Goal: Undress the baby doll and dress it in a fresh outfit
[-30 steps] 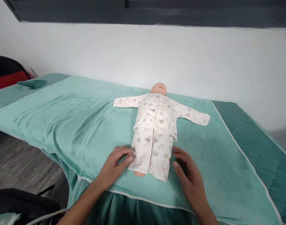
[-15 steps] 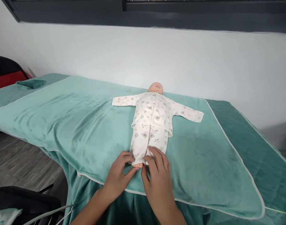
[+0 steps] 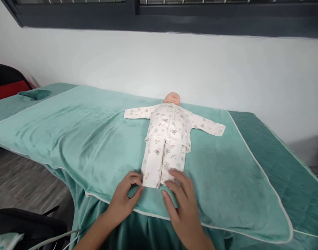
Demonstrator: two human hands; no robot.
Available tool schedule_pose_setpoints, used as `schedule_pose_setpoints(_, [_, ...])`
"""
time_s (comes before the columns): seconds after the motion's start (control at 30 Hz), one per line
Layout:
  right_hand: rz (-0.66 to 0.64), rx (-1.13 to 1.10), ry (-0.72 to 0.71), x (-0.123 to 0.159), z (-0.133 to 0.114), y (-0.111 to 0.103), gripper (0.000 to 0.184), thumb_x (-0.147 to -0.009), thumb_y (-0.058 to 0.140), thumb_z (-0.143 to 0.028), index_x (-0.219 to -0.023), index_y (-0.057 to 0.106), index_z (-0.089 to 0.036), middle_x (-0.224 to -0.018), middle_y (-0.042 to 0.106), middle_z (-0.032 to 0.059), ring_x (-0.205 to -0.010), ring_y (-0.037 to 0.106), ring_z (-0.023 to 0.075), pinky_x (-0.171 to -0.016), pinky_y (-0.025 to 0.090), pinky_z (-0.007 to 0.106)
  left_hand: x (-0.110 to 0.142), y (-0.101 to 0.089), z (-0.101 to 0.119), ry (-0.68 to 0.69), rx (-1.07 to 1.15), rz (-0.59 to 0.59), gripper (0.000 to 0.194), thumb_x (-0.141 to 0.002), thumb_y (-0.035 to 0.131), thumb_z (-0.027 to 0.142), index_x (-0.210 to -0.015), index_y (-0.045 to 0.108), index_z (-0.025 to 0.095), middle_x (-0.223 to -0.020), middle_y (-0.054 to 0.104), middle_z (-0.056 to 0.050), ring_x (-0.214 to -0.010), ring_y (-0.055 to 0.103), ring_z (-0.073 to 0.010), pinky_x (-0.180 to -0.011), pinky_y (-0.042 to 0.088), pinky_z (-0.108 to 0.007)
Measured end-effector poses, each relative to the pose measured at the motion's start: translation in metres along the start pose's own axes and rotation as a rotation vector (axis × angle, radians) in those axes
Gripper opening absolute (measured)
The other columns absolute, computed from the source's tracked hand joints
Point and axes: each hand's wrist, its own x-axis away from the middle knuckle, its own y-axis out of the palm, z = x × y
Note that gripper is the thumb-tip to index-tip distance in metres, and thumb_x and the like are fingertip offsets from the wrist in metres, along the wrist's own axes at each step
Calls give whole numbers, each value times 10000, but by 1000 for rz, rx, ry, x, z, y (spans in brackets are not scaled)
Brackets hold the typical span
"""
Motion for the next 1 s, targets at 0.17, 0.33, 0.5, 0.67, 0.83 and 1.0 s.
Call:
schedule_pose_setpoints(0.17, [192,-29,206,-23,41,-14,228,-963,562,-288,-1189,560,-256,-1262,582,111,-1152,606,256,-893,564,427,-18,-8,-7,-59,124,100,117,-881,591,247,-975,612,313,-1002,633,-57,-979,631,-235,-887,518,-402])
schedule_pose_setpoints(0.33, [156,90,479,-67,86,-8,339,-912,588,-442,-1143,546,-197,-1140,609,116,-897,616,233,-683,493,356,-82,3,-12,-153,27,193,243,-866,624,336,-1100,596,276,-1139,652,-52,-1016,632,-216,-878,502,-352])
schedule_pose_setpoints(0.5, [15,308,487,-87,96,-2,194,-970,495,-392,-885,547,-225,-901,633,33,-751,537,190,-602,301,295,-139,14,-12,-125,-233,166,227,-868,593,320,-1088,596,264,-1117,654,-49,-1026,622,-229,-849,463,-350])
schedule_pose_setpoints(0.67, [-1,436,442,-81,92,-1,229,-978,482,-307,-767,491,-217,-797,597,27,-698,476,177,-587,229,297,-153,14,-20,-36,-405,217,133,-909,491,281,-818,582,245,-932,618,-53,-891,586,-243,-776,431,-358])
schedule_pose_setpoints(0.83, [64,314,404,-72,89,-4,215,-985,501,-328,-807,538,-213,-815,607,23,-699,499,173,-618,306,298,-147,13,-25,-62,-497,271,147,-906,494,275,-782,566,240,-900,633,-68,-882,569,-266,-777,413,-390])
schedule_pose_setpoints(1.0, [79,-63,330,-36,70,-11,146,-986,543,-364,-992,583,-223,-872,611,18,-741,561,172,-678,417,299,-142,13,-27,-43,-523,230,110,-895,510,266,-823,587,233,-1006,692,-65,-965,594,-267,-870,437,-405])
